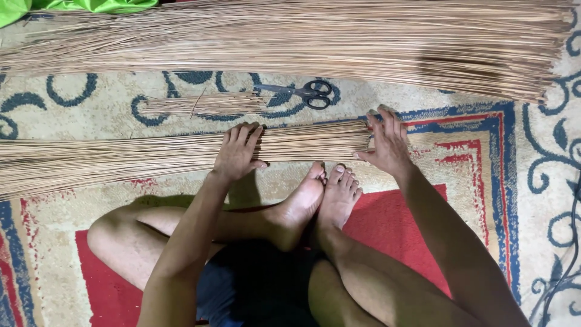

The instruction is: Sorting, aligning, and trimming bundles of thin wooden sticks using scissors while sitting on the floor.

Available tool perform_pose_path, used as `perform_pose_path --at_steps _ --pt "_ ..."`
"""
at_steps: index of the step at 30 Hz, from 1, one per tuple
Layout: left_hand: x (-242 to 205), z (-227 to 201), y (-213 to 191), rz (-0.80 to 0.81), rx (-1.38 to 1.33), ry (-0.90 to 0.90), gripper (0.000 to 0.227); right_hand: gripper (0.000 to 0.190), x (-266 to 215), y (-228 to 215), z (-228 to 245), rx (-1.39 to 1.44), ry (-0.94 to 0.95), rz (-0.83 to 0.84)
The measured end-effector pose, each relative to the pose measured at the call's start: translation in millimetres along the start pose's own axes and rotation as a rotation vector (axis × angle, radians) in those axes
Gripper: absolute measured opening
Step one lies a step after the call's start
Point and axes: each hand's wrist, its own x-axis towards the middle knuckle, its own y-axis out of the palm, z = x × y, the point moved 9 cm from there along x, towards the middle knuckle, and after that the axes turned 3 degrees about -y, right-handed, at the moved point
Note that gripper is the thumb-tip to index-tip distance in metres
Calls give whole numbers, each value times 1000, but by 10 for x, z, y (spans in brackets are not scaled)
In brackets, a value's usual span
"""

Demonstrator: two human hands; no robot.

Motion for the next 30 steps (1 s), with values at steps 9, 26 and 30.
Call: perform_pose_path --at_steps 9,26,30 --pt "13 -3 60 -11 34 18 104 111 122 58 395 16 -151 86" --pt "41 1938 -250 -206 5 -642 30 78 1410 143 1638 -48 -507 50" --pt "198 1839 -416 -22 -91 -455 76 72 1664 117 2046 -33 -599 74"
